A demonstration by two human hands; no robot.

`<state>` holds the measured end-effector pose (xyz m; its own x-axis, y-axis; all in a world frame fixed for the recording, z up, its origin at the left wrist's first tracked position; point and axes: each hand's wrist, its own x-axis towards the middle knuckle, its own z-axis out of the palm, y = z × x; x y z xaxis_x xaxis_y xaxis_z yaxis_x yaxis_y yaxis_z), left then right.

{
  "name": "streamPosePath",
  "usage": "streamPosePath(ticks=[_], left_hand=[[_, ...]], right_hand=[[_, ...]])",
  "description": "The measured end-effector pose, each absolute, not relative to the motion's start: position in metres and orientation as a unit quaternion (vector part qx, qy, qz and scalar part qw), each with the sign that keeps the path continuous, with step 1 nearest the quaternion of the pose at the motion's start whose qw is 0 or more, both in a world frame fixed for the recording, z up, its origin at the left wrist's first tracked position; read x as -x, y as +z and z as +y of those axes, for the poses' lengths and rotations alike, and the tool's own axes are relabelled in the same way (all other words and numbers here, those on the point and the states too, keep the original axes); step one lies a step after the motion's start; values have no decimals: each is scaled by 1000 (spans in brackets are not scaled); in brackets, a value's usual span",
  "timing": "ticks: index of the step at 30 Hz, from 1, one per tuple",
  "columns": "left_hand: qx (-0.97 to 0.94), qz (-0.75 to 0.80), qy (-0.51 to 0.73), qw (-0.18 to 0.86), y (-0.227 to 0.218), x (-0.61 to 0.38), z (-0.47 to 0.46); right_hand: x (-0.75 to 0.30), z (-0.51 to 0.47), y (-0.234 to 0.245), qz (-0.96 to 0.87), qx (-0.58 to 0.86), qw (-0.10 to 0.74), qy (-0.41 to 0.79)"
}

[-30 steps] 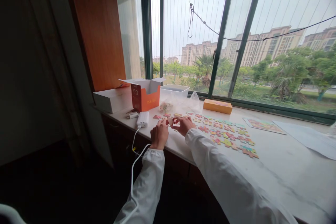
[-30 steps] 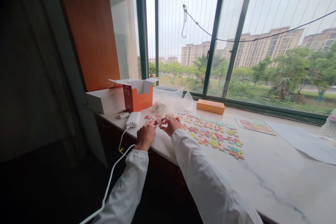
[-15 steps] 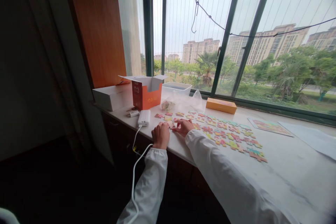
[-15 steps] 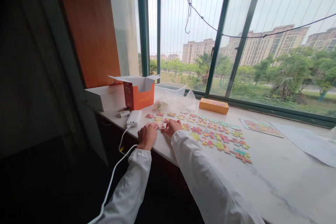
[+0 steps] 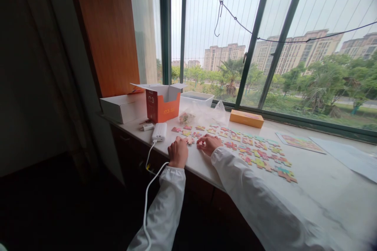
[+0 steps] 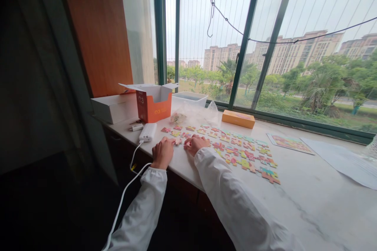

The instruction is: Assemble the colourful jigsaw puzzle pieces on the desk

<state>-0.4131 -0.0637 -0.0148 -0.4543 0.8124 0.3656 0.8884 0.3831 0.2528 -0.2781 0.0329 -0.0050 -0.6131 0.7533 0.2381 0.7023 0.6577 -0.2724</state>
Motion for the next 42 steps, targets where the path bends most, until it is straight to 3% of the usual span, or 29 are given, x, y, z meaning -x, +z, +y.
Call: streamPosePath(ticks=[31, 42], left_hand=[[514, -829, -203, 82, -12, 410, -65], [502, -820, -252, 107, -7, 407, -67]], right_hand=[[270, 37, -1, -895, 391, 197, 86], [161, 52, 31, -885, 429, 177, -34]])
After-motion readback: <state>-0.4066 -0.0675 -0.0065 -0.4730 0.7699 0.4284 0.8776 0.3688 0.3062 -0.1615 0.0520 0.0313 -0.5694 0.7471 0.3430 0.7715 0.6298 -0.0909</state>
